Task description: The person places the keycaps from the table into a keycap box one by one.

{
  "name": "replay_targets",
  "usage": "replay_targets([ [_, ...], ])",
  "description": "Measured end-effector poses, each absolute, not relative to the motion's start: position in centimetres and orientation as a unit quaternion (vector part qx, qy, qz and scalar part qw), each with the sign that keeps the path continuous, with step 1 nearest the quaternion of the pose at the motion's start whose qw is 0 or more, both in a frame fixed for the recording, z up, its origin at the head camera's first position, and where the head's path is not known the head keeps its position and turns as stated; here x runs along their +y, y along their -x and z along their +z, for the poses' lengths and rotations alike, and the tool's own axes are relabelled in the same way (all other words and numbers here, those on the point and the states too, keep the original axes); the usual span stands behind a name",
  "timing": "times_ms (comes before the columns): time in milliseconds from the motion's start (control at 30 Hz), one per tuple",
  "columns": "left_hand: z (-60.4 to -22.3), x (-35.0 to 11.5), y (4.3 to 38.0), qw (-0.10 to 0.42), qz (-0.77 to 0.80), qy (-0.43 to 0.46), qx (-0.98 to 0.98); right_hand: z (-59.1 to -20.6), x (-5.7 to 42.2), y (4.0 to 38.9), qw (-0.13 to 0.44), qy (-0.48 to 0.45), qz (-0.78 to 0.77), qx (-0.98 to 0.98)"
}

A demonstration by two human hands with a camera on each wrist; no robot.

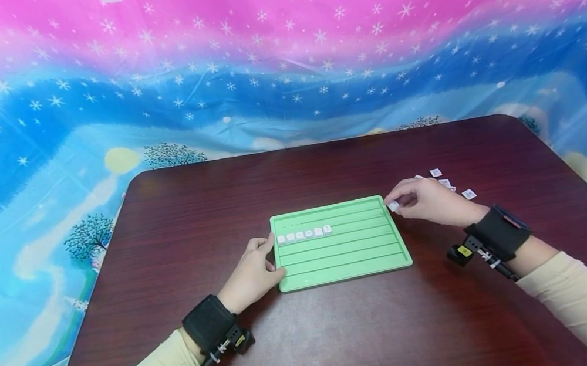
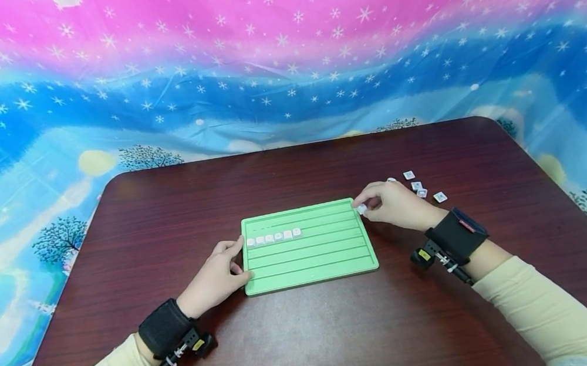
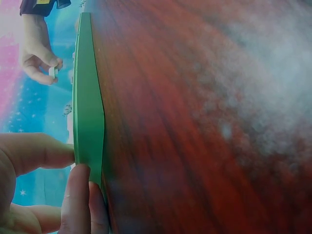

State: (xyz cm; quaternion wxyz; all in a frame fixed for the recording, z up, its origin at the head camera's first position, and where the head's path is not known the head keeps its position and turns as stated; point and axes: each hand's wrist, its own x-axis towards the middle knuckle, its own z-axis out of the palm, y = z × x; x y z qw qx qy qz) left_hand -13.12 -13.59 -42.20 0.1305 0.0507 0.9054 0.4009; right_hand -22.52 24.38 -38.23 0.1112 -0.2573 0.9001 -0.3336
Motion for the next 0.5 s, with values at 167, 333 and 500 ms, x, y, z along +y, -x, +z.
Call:
replay_targets([
  [167, -42.2, -13.6, 13.1, 0.131, 0.401, -0.047, 0.905, -38.3, 23.7, 22.5, 0.108, 0.261, -0.343, 0.896],
  [333, -42.1, -13.6, 13.2, 0.133, 0.404, -0.048, 0.904, -38.4, 23.1, 22.5, 0.102, 0.270, -0.331, 0.898],
  [500, -42.1, -13.5, 13.2, 0.134, 0.402, -0.046, 0.905, -38.4, 22.7, 22.4, 0.112, 0.274, -0.331, 0.896],
])
